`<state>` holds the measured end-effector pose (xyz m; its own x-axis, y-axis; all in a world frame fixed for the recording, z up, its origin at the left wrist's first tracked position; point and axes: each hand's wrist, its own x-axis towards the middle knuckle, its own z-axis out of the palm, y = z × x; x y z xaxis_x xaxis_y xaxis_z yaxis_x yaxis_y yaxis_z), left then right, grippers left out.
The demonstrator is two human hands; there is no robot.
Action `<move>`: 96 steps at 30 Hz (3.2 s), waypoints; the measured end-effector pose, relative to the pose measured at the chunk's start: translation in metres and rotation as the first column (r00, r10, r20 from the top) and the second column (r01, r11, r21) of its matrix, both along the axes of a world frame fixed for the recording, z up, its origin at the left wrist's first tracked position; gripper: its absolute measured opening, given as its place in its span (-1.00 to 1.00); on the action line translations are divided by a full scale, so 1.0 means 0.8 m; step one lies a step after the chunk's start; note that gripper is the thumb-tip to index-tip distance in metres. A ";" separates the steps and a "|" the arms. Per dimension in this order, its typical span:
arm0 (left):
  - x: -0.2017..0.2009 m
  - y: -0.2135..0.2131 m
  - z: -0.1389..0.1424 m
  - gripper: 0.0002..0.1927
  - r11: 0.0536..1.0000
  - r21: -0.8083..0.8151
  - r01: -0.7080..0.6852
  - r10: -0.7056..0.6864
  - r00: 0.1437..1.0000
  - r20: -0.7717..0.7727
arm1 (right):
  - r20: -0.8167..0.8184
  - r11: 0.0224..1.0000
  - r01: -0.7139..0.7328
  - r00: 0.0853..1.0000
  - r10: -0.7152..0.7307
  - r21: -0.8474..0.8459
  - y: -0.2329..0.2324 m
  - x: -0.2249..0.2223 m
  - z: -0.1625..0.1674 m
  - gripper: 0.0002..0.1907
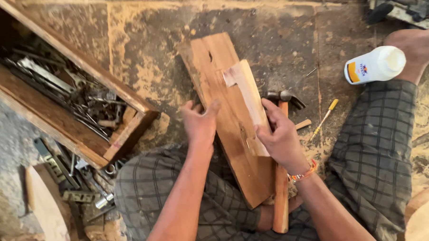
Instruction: The person applies glue to a wooden handle and attaches it to a wooden board. They use a hammer to drive nails into the board to secure the handle, then use a pencil to mark additional points on the board.
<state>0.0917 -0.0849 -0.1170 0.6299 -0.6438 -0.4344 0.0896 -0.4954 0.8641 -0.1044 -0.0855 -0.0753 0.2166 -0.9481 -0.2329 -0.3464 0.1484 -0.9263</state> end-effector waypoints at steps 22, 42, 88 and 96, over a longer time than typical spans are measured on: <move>-0.021 0.005 -0.030 -0.68 1.000 0.007 -0.013 0.015 0.876 -0.481 | -0.114 0.994 -0.043 0.993 0.031 -0.101 -0.002 0.025 -0.018 -0.34; -0.013 0.006 -0.012 -0.70 1.000 -0.012 0.021 -0.024 0.905 -0.425 | -0.242 0.993 -0.111 0.965 0.098 -0.040 -0.010 0.026 0.019 -0.35; 0.025 0.049 0.097 -0.49 0.804 -0.428 -0.413 -0.146 0.561 -0.815 | -0.435 0.693 -0.289 0.900 -0.040 -0.660 0.048 0.080 0.186 -0.41; 0.031 0.059 0.103 -0.44 0.832 -0.425 -0.357 -0.240 0.459 -0.856 | -0.351 0.805 -0.279 0.932 0.094 -0.524 0.031 0.061 0.215 -0.39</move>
